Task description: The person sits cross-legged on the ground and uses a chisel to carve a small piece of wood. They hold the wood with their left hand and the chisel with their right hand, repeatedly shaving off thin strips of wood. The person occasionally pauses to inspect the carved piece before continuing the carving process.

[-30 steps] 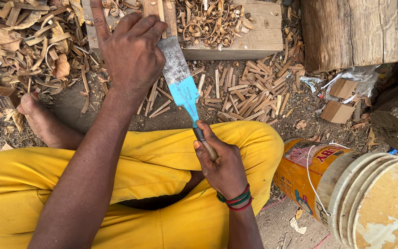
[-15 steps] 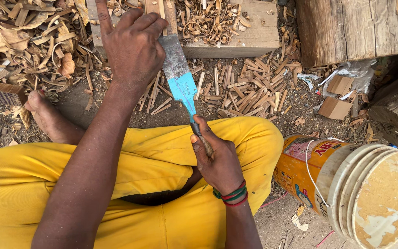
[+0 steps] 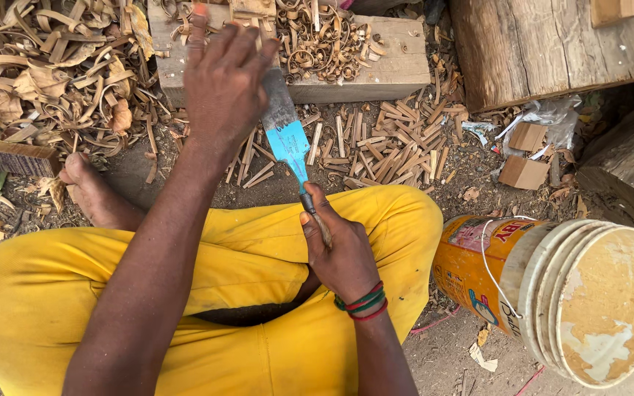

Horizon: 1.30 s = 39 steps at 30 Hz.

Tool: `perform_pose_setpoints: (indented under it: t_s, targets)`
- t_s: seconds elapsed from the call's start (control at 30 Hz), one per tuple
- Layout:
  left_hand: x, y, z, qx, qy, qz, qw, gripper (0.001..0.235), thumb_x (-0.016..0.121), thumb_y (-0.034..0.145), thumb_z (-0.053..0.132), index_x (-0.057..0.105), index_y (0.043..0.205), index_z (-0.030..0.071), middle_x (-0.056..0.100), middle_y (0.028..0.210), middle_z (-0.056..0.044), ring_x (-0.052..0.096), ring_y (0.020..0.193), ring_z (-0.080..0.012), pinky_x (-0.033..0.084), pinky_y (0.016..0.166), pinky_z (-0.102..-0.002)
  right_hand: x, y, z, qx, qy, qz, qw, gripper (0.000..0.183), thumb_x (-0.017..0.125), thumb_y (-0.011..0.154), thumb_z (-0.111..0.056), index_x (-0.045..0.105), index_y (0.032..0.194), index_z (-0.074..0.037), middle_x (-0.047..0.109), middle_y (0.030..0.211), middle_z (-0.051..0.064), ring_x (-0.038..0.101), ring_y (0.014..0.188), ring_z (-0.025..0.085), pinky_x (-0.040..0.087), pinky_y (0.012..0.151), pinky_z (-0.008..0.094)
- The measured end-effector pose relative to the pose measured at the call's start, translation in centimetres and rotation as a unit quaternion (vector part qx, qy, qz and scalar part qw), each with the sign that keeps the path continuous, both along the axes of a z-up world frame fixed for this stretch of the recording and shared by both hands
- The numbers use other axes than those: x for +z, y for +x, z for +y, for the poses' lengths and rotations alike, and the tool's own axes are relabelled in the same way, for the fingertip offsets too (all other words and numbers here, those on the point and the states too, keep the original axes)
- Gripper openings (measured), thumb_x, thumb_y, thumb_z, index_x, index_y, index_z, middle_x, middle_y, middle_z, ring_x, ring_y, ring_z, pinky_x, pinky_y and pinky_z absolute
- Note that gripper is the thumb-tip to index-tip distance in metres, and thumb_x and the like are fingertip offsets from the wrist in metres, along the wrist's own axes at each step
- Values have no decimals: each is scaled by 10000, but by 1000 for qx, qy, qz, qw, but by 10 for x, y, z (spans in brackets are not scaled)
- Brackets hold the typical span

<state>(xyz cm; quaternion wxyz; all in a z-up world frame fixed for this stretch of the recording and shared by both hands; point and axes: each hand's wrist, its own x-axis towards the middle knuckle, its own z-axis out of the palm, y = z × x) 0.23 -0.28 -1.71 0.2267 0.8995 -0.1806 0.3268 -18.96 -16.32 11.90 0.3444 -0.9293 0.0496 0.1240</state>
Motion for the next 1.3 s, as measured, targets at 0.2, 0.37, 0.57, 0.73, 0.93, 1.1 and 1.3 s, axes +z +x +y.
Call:
perform_pose_setpoints:
  t_s: [0.2,0.37,0.57,0.73,0.93,1.1,1.3]
  targets:
    - [66,-34,-65,-363,-136,297,873,557,519,709,-55,809,1125,177,780,1089,-125,743,944,-294,602,894,-426,-4,-1,9,32,-5,-37,999,400,617,1029,-133,574,1415,-36,721,1081,284,710,921,437,569,730,430]
    - [73,-17,-63,-405,-115,426,801,485,496,649,-39,827,955,141,801,1002,-67,780,745,-259,634,811,-402,-17,19,24,26,21,-70,997,467,600,1018,-108,512,1465,-6,703,1000,280,705,904,439,563,735,441]
    - [70,39,-51,-363,-58,461,807,440,568,680,-13,819,1002,150,785,896,-161,732,683,-314,628,757,-434,-8,72,44,7,-4,-13,1000,502,619,987,-96,520,1471,-5,673,840,276,672,797,459,520,644,471]
    - [56,54,-52,-367,-38,449,814,357,581,740,-20,809,981,112,790,920,-151,741,750,-277,636,723,-422,-20,75,48,-1,27,-15,1000,473,601,1011,-87,515,1470,-9,669,850,276,682,824,456,535,652,451]
    - [55,25,-40,-305,-128,194,924,469,579,748,-107,795,1099,117,787,1113,-130,743,1032,-288,630,919,-406,-33,53,39,-32,118,-55,991,519,588,1057,-110,464,1556,-39,673,914,183,665,752,305,539,617,341]
    - [44,8,33,-119,-184,172,960,445,609,856,-139,794,1182,101,769,1235,-98,728,1162,-261,596,1042,-407,-28,22,12,-204,285,61,934,639,596,994,-146,356,1583,-89,581,778,-44,539,555,14,477,489,210]
    - [35,2,44,-60,-20,180,982,442,689,872,15,753,1299,114,718,1351,-115,632,1271,-329,402,1149,-554,-22,-4,-4,-127,142,50,980,635,648,989,-130,417,1573,-32,570,734,-19,520,577,26,477,514,235]
